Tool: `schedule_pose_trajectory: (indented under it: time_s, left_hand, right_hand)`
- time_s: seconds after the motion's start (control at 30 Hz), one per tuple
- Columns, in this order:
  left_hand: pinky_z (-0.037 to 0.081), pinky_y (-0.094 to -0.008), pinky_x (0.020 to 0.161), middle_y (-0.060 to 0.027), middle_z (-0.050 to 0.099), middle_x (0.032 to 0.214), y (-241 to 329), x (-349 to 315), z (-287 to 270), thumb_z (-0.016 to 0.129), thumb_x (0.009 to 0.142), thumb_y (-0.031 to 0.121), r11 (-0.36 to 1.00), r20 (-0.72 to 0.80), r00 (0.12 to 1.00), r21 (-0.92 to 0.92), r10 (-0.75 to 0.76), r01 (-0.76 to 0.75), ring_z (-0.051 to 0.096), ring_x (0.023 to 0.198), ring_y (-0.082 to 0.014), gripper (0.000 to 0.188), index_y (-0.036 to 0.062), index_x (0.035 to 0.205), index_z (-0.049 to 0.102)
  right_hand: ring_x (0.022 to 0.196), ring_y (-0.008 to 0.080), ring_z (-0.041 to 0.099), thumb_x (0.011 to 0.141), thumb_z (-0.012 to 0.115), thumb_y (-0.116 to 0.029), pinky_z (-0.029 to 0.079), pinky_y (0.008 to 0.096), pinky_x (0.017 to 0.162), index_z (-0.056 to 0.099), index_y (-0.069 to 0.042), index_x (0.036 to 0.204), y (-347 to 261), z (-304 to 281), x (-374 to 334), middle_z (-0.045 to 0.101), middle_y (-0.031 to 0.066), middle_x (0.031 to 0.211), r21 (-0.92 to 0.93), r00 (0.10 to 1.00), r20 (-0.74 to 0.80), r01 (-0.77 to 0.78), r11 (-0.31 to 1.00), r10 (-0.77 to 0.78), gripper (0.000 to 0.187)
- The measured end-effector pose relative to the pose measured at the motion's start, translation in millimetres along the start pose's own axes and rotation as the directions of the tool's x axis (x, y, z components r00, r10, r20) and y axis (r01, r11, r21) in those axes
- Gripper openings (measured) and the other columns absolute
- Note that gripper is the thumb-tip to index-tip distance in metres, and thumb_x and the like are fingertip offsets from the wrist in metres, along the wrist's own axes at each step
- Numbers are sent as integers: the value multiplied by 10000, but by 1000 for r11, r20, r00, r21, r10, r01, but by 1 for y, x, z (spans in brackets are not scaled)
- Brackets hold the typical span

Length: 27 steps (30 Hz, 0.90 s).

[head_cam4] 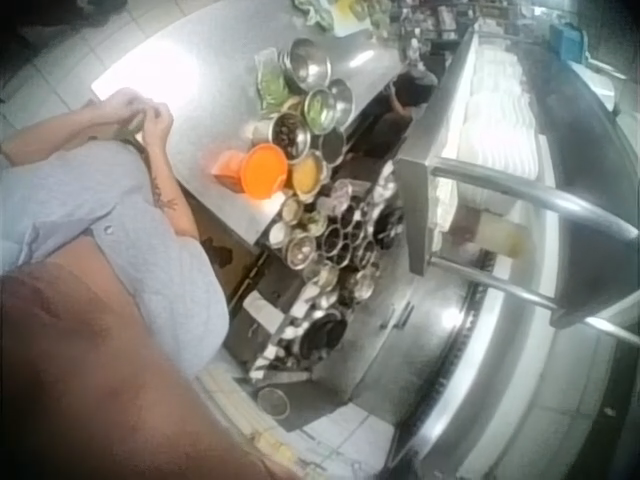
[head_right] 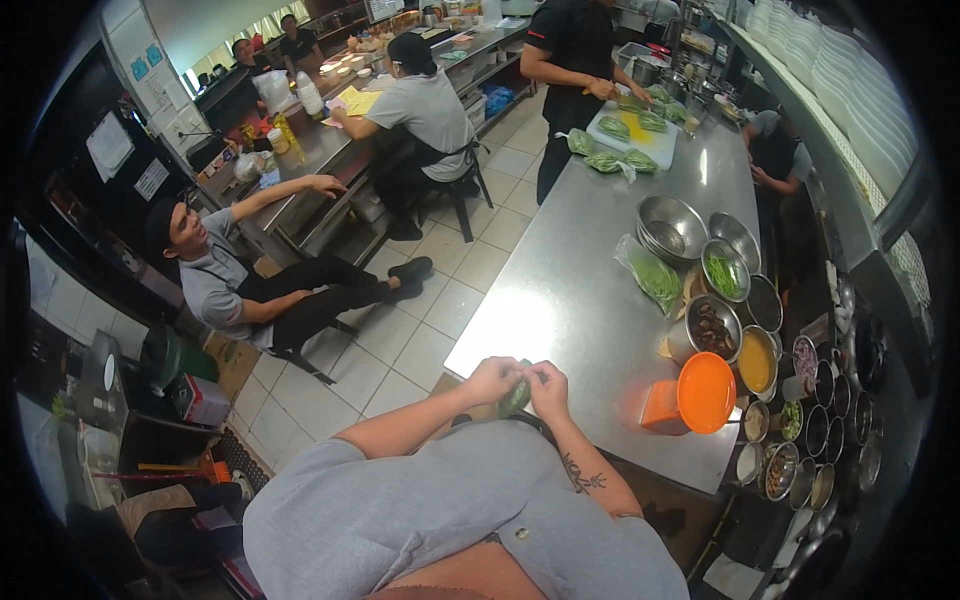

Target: Preparing and bagging green beans in a commercial kitchen.

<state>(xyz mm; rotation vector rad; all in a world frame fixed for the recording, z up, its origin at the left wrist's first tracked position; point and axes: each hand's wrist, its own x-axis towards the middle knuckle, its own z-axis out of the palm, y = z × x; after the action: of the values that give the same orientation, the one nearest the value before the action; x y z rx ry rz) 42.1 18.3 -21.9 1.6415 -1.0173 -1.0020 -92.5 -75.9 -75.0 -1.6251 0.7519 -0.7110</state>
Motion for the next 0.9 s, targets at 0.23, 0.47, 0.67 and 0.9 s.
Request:
schedule_pose_trajectory:
  time_s: [0.23, 0.47, 0.67, 0.9]
  left_hand:
    - [447, -469, 803, -194, 555, 928, -3, -5, 24, 534, 911, 150, 812, -16, 968, 548, 251, -202, 544, 918, -374, 174, 8, 940, 631]
    - [408, -492, 885, -202, 500, 1090, -26, -6, 42, 458, 968, 211, 833, 61, 950, 466, 307, -299, 486, 1014, -405, 238, 2, 1047, 538]
    - [412, -471, 913, -159, 514, 1181, -28, -2, 46, 478, 934, 169, 829, 92, 937, 442, 338, -343, 488, 1075, -377, 194, 34, 1045, 562]
    - [380, -468, 960, -162, 557, 1174, -48, 5, 40, 479, 927, 143, 805, 213, 895, 392, 393, -446, 494, 1115, -366, 226, 54, 1117, 561]
  right_hand:
    - [743, 287, 613, 798, 607, -13, 489, 354, 701, 598, 16, 799, -17, -9, -5, 618, 149, 792, -214, 971, -85, 201, 956, -223, 30]
    - [720, 327, 592, 784, 571, 14, 483, 381, 682, 559, 14, 763, -32, -12, -15, 591, 162, 776, -241, 945, -199, 210, 947, -260, 24]
    - [640, 267, 570, 792, 574, 52, 466, 326, 605, 532, 11, 751, -33, -17, -16, 567, 142, 719, -323, 898, -279, 244, 914, -339, 72]
    - [653, 303, 554, 749, 534, 81, 467, 359, 610, 531, 19, 757, -64, -18, -24, 543, 157, 746, -321, 896, -85, 388, 864, -435, 62]
